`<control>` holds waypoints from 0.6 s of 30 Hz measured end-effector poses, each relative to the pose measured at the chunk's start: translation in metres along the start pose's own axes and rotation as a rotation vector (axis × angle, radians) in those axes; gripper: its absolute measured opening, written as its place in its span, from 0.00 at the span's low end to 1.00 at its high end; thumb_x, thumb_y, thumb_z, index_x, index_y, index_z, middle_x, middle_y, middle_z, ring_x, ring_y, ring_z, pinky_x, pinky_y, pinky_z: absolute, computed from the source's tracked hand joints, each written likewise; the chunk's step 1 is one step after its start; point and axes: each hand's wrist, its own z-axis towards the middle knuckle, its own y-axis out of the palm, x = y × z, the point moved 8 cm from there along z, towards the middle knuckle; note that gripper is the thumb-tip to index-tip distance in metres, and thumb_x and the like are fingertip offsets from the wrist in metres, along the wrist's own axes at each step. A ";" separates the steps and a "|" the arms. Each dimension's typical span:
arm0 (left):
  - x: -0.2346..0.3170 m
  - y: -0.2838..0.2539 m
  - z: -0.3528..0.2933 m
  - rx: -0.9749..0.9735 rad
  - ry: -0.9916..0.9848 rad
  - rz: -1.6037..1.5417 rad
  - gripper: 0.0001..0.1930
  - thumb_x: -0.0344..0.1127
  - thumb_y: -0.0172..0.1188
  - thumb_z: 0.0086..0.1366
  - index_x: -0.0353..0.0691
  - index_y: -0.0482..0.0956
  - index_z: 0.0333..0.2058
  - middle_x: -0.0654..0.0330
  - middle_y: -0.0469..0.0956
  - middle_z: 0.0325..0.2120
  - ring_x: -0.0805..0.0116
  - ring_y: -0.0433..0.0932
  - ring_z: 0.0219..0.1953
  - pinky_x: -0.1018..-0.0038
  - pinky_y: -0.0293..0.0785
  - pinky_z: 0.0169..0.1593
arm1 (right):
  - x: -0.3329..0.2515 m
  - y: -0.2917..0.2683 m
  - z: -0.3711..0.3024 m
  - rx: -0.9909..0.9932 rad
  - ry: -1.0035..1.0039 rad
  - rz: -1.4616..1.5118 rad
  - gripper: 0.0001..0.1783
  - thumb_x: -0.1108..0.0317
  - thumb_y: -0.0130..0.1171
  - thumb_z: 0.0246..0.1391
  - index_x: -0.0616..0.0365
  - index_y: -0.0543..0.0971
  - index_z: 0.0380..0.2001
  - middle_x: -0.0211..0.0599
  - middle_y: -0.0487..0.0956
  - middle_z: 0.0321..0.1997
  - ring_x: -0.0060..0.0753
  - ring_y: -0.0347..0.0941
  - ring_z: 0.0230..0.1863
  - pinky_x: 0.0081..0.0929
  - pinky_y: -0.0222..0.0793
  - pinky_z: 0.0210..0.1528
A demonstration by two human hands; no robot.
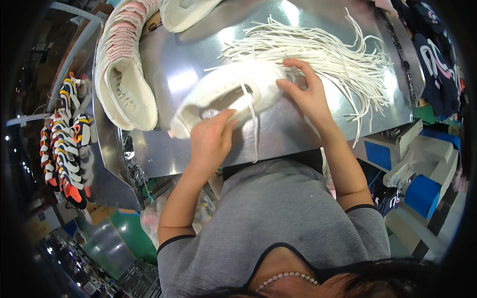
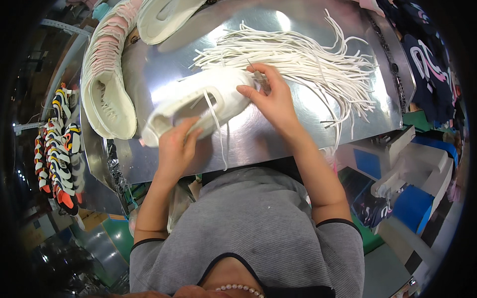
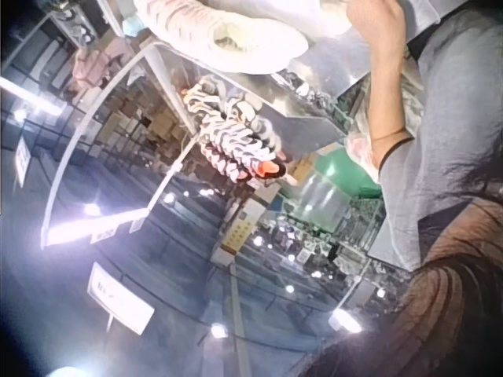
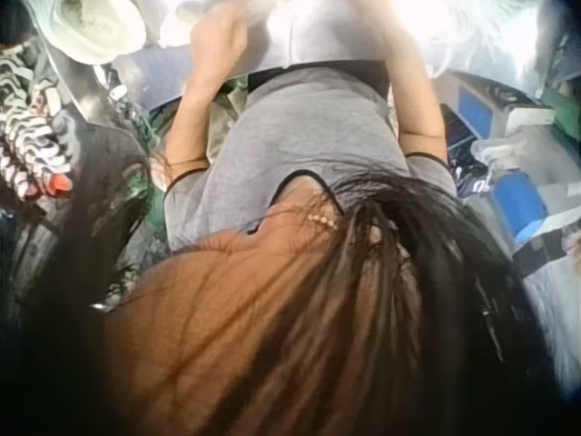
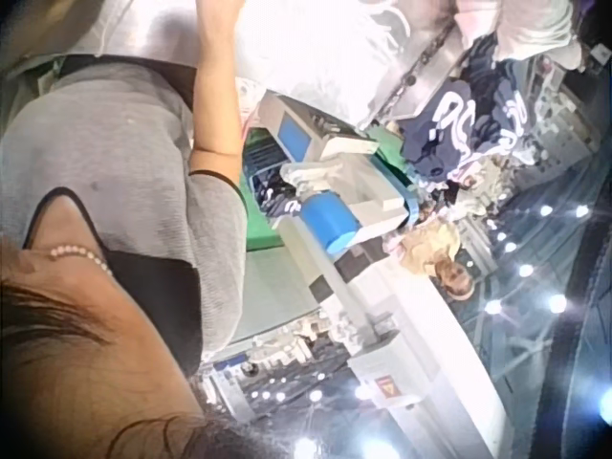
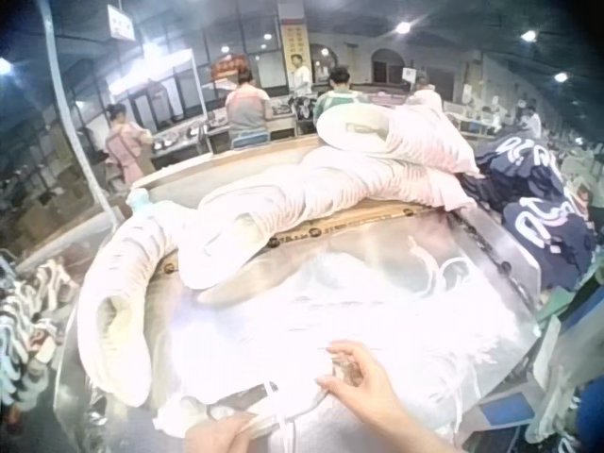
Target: The person threads white laces through the eyelets of white shoe uppers at a workstation, pulling the laces through and organizing the material.
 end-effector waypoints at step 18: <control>0.036 -0.080 0.063 0.167 -0.006 -0.386 0.13 0.32 0.64 0.65 0.34 0.79 0.47 0.55 0.83 0.32 0.72 0.79 0.31 0.74 0.75 0.37 | 0.008 -0.013 -0.154 -0.499 -0.120 -0.286 0.09 0.65 0.68 0.55 0.59 0.82 0.33 0.30 0.69 0.19 0.23 0.65 0.22 0.26 0.61 0.27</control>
